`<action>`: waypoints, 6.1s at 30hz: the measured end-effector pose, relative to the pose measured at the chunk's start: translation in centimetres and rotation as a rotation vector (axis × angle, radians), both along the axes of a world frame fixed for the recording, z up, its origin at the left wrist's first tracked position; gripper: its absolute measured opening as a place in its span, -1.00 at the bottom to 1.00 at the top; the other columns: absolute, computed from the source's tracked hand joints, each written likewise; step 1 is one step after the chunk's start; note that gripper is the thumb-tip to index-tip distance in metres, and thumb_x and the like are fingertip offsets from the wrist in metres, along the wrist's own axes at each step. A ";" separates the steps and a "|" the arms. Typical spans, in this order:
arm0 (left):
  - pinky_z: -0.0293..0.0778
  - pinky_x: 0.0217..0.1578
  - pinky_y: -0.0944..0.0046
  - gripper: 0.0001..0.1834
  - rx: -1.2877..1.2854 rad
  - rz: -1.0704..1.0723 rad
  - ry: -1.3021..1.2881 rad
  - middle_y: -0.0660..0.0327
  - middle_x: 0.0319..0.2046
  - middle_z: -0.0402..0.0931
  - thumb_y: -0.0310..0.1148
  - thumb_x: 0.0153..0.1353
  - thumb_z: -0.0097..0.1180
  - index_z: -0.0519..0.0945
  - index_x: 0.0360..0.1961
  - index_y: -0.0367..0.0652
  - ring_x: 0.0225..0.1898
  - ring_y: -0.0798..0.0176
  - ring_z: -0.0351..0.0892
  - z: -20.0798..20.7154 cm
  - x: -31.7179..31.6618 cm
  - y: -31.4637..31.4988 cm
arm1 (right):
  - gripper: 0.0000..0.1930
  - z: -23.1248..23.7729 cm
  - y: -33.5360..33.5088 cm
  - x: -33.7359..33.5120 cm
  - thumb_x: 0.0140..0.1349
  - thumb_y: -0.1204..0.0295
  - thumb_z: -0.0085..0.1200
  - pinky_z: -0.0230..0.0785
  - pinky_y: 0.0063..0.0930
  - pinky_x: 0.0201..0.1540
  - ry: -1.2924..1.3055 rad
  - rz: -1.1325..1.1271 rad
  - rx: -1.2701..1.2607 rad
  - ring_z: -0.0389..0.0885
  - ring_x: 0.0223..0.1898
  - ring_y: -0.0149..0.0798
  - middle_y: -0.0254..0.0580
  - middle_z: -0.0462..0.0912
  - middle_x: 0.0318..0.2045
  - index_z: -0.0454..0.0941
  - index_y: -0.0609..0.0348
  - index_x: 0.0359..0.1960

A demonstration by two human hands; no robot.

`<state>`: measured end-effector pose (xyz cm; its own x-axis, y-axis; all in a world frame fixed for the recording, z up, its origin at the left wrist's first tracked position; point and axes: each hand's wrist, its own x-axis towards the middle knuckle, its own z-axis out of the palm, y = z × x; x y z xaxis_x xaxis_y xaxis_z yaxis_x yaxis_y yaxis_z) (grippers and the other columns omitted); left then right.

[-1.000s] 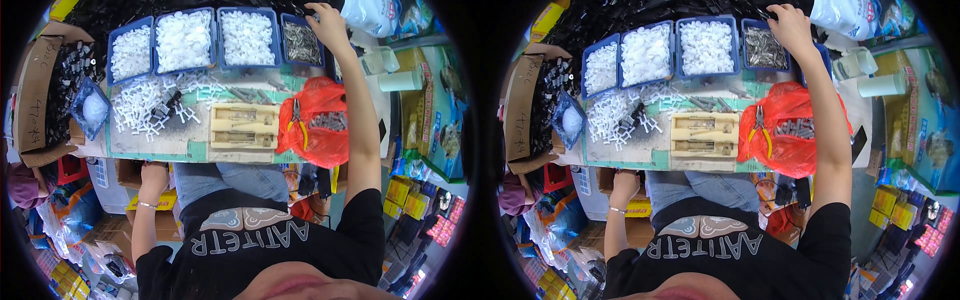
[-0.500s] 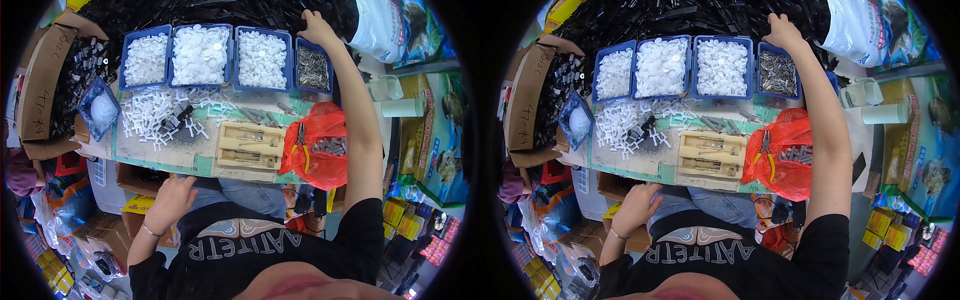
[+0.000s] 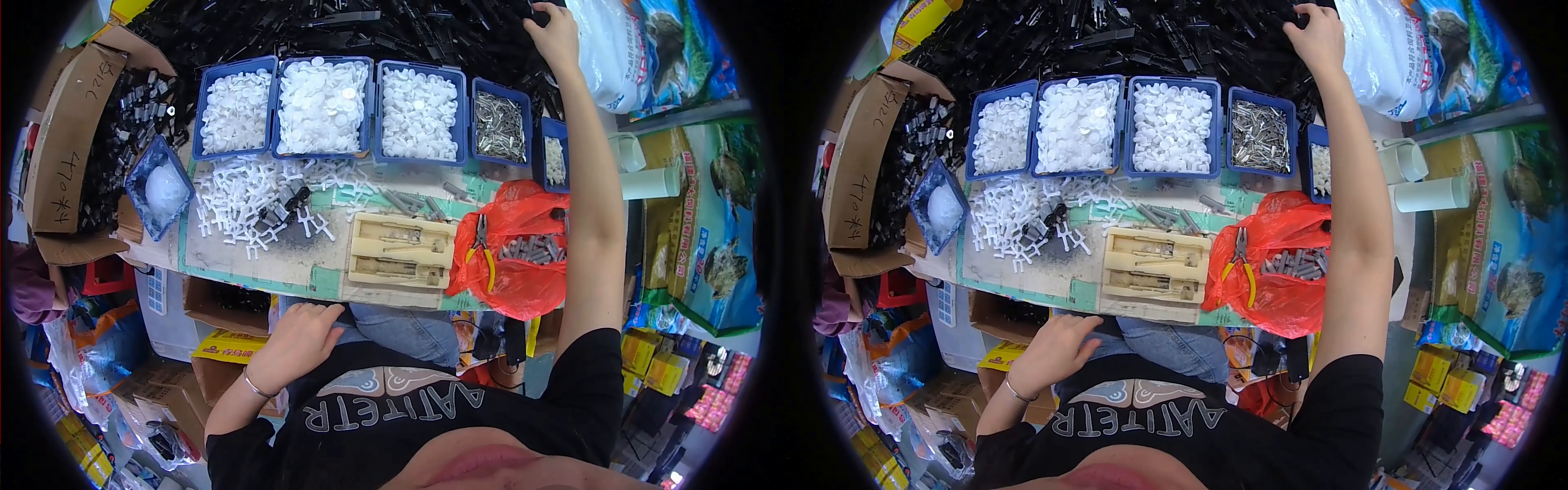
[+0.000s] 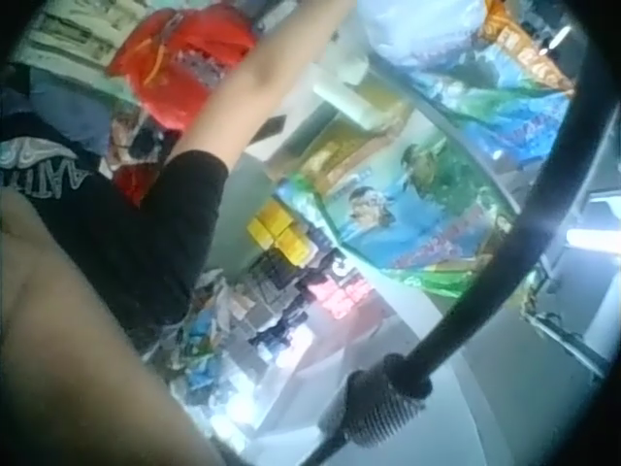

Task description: The person assembles small plastic parts and metal pins into a plastic casing by hand and with pliers, creating a single unit.

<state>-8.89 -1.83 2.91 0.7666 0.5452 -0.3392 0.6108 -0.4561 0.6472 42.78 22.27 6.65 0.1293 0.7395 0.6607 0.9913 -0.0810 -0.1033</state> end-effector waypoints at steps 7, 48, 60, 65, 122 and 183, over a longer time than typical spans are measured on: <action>0.39 -0.14 0.06 -0.67 0.023 -0.001 -0.016 -0.02 -0.31 0.56 -0.38 0.12 0.14 0.50 -0.08 -0.26 -0.21 -0.04 0.52 0.3 0.6 0.0 | -0.50 0.4 1.1 0.8 -0.09 0.19 0.27 0.41 -0.16 -0.03 -0.467 -0.410 -0.312 0.58 -0.14 -0.01 -0.12 0.64 -0.23 0.48 0.17 -0.12; 0.35 -0.21 0.15 -0.76 0.840 0.480 -0.445 0.16 -0.25 0.52 -0.48 0.01 0.20 0.56 -0.23 -0.17 -0.23 0.09 0.48 -4.1 3.3 7.1 | -0.80 -5.3 -29.2 -28.1 0.02 0.53 0.17 0.40 -0.31 -0.18 0.368 0.568 -0.518 0.57 -0.26 -0.10 -0.13 0.60 -0.32 0.55 0.21 -0.27; 0.46 -0.35 0.35 -0.77 0.833 0.541 -0.302 0.19 -0.44 0.61 -0.37 0.11 0.21 0.60 -0.21 -0.22 -0.44 0.26 0.59 -4.9 3.2 11.0 | -0.83 -3.6 -27.7 -27.1 0.10 0.44 0.18 0.48 -0.39 -0.27 0.811 0.433 -0.686 0.64 -0.33 -0.10 -0.06 0.63 -0.38 0.60 0.26 -0.31; 0.46 -0.33 0.52 -0.74 0.144 0.824 -0.682 0.23 -0.35 0.59 -0.46 0.24 0.11 0.51 -0.06 -0.33 -0.29 0.44 0.61 -5.6 1.5 10.5 | -0.83 -3.4 -25.8 -27.7 0.09 0.46 0.17 0.48 -0.37 -0.27 0.614 0.532 -0.431 0.62 -0.32 -0.08 -0.09 0.62 -0.37 0.58 0.25 -0.29; 0.33 -0.27 0.06 -0.82 0.967 0.280 -0.291 0.03 -0.50 0.45 -0.38 -0.07 0.07 0.54 -0.69 -0.25 -0.33 -0.01 0.44 -2.0 18.9 15.3 | -0.94 -3.5 -16.6 -14.1 -0.11 0.58 0.12 0.34 -0.45 -0.50 0.421 0.103 -0.103 0.52 -0.54 -0.20 -0.10 0.53 -0.59 0.49 0.28 -0.57; 0.29 -0.47 0.22 -0.82 0.630 0.129 -0.687 0.23 -0.46 0.41 -0.32 -0.16 0.33 0.57 -0.51 -0.08 -0.43 0.17 0.42 -2.4 7.8 6.2 | -0.86 -3.0 -18.0 -14.9 0.00 0.33 0.17 0.06 -0.16 0.06 -0.068 -0.188 -0.430 0.40 -0.11 -0.12 -0.24 0.56 -0.30 0.63 0.08 -0.43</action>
